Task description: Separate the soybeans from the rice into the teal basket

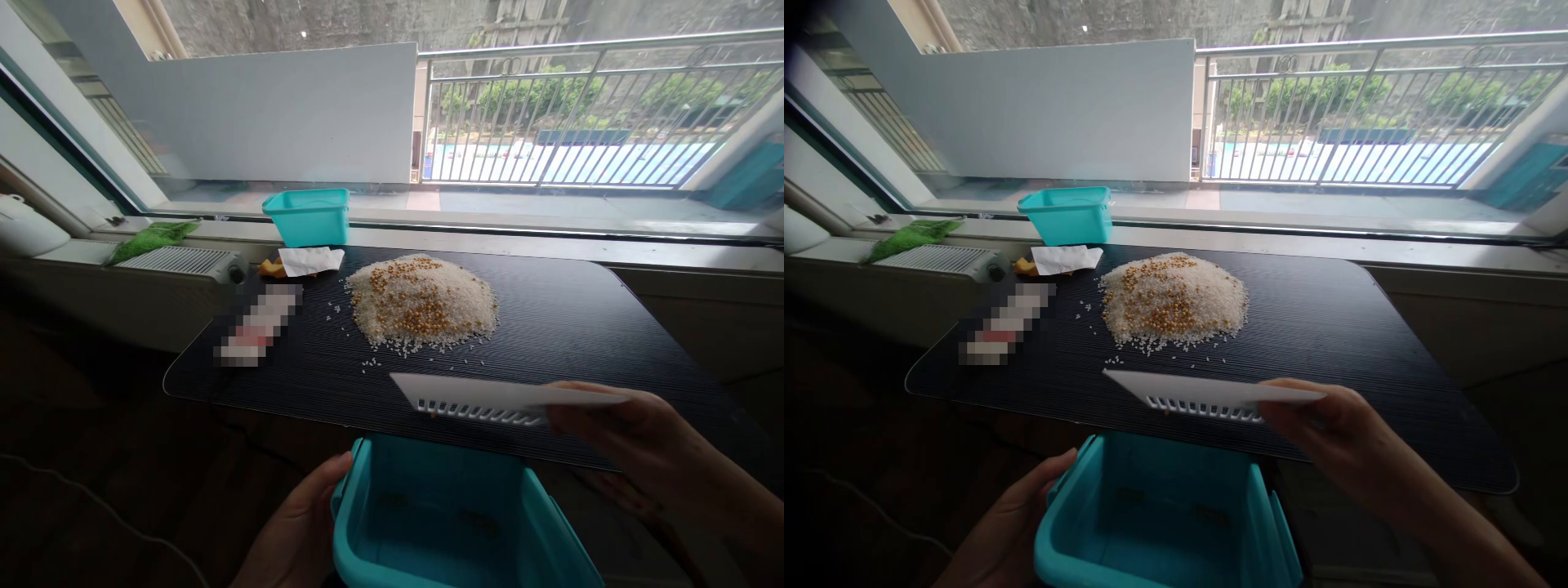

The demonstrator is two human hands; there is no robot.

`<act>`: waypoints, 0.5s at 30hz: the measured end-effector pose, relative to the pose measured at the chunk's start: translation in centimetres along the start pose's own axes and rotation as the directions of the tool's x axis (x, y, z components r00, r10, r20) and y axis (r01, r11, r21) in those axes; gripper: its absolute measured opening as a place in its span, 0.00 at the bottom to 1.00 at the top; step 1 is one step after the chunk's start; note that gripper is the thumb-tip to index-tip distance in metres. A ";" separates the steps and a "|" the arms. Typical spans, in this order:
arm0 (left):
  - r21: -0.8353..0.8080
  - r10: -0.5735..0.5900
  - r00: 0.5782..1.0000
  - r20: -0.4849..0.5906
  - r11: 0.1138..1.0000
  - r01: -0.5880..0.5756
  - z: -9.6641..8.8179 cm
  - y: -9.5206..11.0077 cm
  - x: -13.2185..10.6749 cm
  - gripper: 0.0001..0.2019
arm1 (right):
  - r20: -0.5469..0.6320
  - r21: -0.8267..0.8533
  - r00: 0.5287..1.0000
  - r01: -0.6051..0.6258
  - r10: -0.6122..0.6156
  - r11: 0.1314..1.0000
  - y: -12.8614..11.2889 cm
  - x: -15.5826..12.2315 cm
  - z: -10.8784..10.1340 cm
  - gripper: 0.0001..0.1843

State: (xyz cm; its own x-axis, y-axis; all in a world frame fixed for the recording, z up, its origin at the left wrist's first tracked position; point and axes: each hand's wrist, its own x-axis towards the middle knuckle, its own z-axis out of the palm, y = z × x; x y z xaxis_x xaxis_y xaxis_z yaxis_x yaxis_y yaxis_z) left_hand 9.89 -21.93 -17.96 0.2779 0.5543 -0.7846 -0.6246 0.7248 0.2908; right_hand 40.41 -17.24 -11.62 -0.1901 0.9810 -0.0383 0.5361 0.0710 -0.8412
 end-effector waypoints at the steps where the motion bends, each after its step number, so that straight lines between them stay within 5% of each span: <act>1: 0.001 0.012 1.000 -0.005 1.000 -0.012 0.2 0.0 0.0 0.05 | 0.057 0.018 0.998 -0.017 0.016 1.000 -0.2 -0.5 0.0 0.16; 4: -0.029 0.024 1.000 -0.007 0.999 -0.025 0.6 0.1 -0.1 0.05 | 0.066 0.064 0.996 -0.072 0.068 0.995 -0.7 -1.2 -0.5 0.16; 7: -0.013 0.017 1.000 0.015 1.000 -0.017 0.6 0.1 -0.1 0.05 | -0.154 0.000 0.987 -0.053 0.053 0.999 -0.6 -0.4 -1.2 0.18; 11: -0.017 -0.009 0.999 0.042 1.000 0.009 0.0 0.0 0.1 0.06 | -0.415 -0.135 0.910 -0.071 0.009 0.988 0.1 2.4 -1.4 0.17; 15: -0.072 -0.028 0.997 0.068 0.997 0.033 -0.1 -0.1 0.0 0.12 | -0.428 -0.162 0.902 -0.009 -0.062 0.987 0.7 4.5 -0.8 0.18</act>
State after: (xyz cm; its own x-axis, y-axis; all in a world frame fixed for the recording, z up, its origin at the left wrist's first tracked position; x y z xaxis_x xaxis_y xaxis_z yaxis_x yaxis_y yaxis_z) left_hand 9.85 -22.03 -18.02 0.3440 0.5600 -0.7537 -0.6659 0.7114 0.2247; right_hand 40.61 -12.66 -11.93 0.1475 0.9573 0.2485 0.6643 0.0903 -0.7420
